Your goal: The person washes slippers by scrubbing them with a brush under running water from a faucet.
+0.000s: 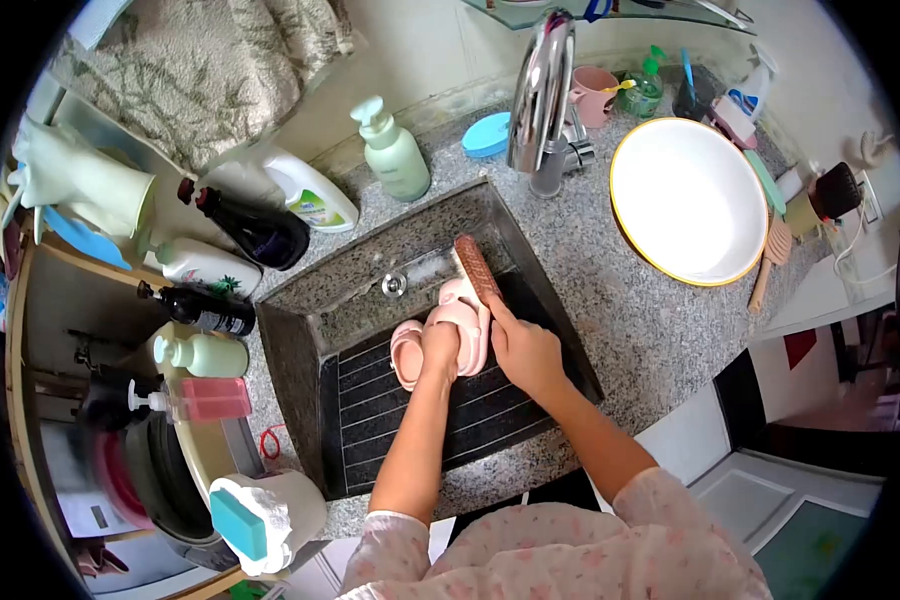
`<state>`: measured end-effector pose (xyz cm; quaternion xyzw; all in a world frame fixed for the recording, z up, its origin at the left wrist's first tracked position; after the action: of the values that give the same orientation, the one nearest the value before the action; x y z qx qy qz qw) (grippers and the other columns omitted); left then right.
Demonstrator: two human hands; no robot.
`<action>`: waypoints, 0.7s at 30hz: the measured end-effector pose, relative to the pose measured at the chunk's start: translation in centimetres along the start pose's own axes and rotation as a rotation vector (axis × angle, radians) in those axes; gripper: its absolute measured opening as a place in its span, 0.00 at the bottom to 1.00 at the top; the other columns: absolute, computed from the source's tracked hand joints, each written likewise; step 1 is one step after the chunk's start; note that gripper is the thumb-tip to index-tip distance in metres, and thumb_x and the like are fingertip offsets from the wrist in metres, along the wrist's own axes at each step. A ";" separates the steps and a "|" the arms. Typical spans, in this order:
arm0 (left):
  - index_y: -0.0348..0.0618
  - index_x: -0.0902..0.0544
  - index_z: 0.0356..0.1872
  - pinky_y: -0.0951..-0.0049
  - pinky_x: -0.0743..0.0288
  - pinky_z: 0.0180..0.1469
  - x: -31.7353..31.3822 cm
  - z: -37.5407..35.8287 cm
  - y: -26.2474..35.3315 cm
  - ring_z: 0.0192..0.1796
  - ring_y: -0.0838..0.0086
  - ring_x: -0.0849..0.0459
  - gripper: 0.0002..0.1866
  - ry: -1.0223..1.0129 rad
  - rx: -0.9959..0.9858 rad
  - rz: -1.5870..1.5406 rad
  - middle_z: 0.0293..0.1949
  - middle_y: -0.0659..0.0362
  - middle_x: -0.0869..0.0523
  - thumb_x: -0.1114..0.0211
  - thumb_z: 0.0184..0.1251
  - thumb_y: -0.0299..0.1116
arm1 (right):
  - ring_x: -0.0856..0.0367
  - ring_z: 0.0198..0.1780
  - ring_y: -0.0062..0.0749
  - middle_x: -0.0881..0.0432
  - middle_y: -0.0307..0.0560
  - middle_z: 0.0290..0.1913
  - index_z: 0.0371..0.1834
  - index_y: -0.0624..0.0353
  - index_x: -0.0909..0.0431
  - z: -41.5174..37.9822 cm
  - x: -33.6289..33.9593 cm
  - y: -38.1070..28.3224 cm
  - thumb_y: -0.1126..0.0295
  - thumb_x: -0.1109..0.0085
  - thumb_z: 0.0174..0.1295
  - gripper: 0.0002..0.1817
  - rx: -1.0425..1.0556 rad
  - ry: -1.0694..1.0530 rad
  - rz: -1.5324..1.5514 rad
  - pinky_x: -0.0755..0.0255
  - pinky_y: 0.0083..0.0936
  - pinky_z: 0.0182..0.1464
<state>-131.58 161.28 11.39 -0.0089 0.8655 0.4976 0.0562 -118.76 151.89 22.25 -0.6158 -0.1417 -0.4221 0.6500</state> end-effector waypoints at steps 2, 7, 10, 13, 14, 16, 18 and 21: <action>0.36 0.23 0.48 0.71 0.25 0.45 -1.1 0.2 0.8 0.44 0.70 0.20 0.18 -0.139 0.080 -0.257 0.43 0.55 0.19 0.52 0.71 0.40 | 0.24 0.18 0.46 0.24 0.52 0.17 0.66 0.44 0.35 -1.7 0.2 -1.6 0.69 0.49 0.58 0.28 0.057 -0.065 -0.078 0.30 0.40 0.21; 0.38 0.26 0.54 0.68 0.24 0.47 -0.3 -0.5 0.9 0.45 0.68 0.20 0.18 -0.130 0.209 -0.165 0.45 0.54 0.19 0.59 0.73 0.36 | 0.24 0.18 0.45 0.25 0.52 0.17 0.64 0.44 0.33 -5.1 -0.1 -2.1 0.67 0.49 0.59 0.27 0.026 -0.078 -0.053 0.31 0.41 0.22; 0.39 0.32 0.61 0.68 0.25 0.52 -2.8 -2.6 1.4 0.50 0.66 0.21 0.20 -0.169 0.187 -0.081 0.53 0.51 0.23 0.63 0.74 0.34 | 0.23 0.19 0.48 0.23 0.53 0.18 0.65 0.44 0.35 0.5 -0.3 0.6 0.66 0.51 0.61 0.26 -0.027 -0.046 0.052 0.31 0.42 0.22; 0.41 0.27 0.50 0.66 0.23 0.36 -0.8 0.2 0.2 0.39 0.67 0.20 0.18 -0.218 0.326 -0.341 0.39 0.54 0.21 0.55 0.73 0.44 | 0.24 0.18 0.47 0.25 0.53 0.17 0.65 0.45 0.34 -5.1 0.9 -2.7 0.69 0.49 0.59 0.27 0.017 -0.166 0.044 0.30 0.41 0.22; 0.42 0.26 0.45 0.66 0.24 0.30 0.2 1.6 -1.1 0.35 0.69 0.21 0.20 -0.311 0.349 -0.332 0.33 0.57 0.23 0.55 0.72 0.50 | 0.24 0.18 0.47 0.25 0.52 0.16 0.67 0.43 0.36 -7.0 0.6 -3.2 0.70 0.48 0.57 0.30 0.054 -0.210 0.009 0.30 0.40 0.22; 0.43 0.27 0.50 0.68 0.22 0.35 -0.3 1.5 -1.7 0.37 0.70 0.20 0.22 -0.343 0.295 -0.272 0.37 0.58 0.20 0.59 0.74 0.50 | 0.24 0.18 0.47 0.24 0.53 0.17 0.67 0.42 0.36 -4.8 0.9 -3.0 0.69 0.48 0.57 0.30 0.013 -0.132 -0.006 0.30 0.41 0.22; 0.41 0.33 0.61 0.70 0.25 0.54 -2.5 -0.9 -0.6 0.52 0.66 0.21 0.22 -0.209 0.285 -0.330 0.53 0.53 0.22 0.67 0.77 0.39 | 0.23 0.21 0.49 0.24 0.54 0.19 0.65 0.46 0.35 -0.8 0.8 -1.1 0.68 0.49 0.58 0.27 -0.014 -0.021 -0.037 0.30 0.41 0.22; 0.42 0.30 0.58 0.67 0.24 0.50 -1.9 3.0 -2.3 0.49 0.67 0.21 0.20 -0.688 0.275 -0.687 0.50 0.56 0.21 0.65 0.76 0.38 | 0.24 0.18 0.45 0.25 0.52 0.18 0.66 0.47 0.36 -2.7 1.0 -1.9 0.68 0.47 0.57 0.29 0.061 -0.085 -0.043 0.30 0.39 0.22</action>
<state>-129.25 162.65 8.08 -0.1214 0.8014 0.3060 0.4994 -120.46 149.23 23.67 -0.6099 -0.1954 -0.4049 0.6526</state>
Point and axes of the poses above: each hand's wrist, its own z-axis towards the middle knuckle, its own x-axis out of the back of the hand, y = z × x, the point moved 6 cm from there along z, towards the middle knuckle
